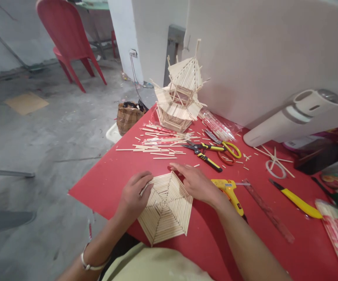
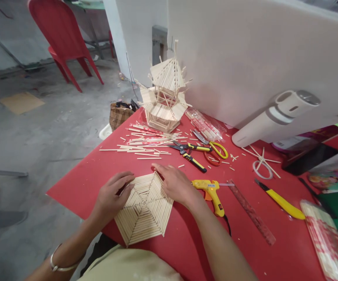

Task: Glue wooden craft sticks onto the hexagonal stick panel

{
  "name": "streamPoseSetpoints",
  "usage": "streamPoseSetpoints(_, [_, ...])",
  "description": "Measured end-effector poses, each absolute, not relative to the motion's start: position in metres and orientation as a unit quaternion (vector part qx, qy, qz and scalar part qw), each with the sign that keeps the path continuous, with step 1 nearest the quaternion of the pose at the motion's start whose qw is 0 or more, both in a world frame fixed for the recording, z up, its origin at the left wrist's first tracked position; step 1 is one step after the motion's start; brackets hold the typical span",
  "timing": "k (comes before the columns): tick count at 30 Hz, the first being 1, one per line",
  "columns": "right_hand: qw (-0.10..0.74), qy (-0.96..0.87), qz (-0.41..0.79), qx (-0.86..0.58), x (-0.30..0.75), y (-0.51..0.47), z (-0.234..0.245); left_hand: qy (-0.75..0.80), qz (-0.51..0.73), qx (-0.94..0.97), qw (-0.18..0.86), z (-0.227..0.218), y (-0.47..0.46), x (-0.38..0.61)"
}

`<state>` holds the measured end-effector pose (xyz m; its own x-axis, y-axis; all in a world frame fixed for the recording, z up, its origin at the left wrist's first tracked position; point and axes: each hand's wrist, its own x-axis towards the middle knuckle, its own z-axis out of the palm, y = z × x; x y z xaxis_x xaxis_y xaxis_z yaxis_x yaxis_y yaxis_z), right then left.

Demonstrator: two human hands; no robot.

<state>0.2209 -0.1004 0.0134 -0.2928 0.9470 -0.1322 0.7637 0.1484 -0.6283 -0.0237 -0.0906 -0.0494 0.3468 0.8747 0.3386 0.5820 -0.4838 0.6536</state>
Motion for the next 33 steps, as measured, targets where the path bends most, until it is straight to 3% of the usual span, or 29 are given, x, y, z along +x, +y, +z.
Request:
streamPoseSetpoints(13, [0.068,-0.718,0.193,-0.666,0.261,-0.107,0.035,0.407,0.332,0.82,0.228,-0.045,-0.077,-0.018])
streamPoseSetpoints(19, [0.06,-0.722,0.216,-0.654,0.257,-0.111,0.036,0.388,0.291,0.831,0.27,-0.024,-0.056,-0.022])
streamPoseSetpoints(26, [0.072,-0.734,0.186,-0.649,0.247,-0.086,0.036,0.43,0.209,0.856,0.198,0.012,0.003,-0.01])
streamPoseSetpoints(33, [0.038,-0.755,0.179,-0.63,0.229,-0.067,0.036,0.434,0.131,0.879,0.146,0.0,0.022,0.005])
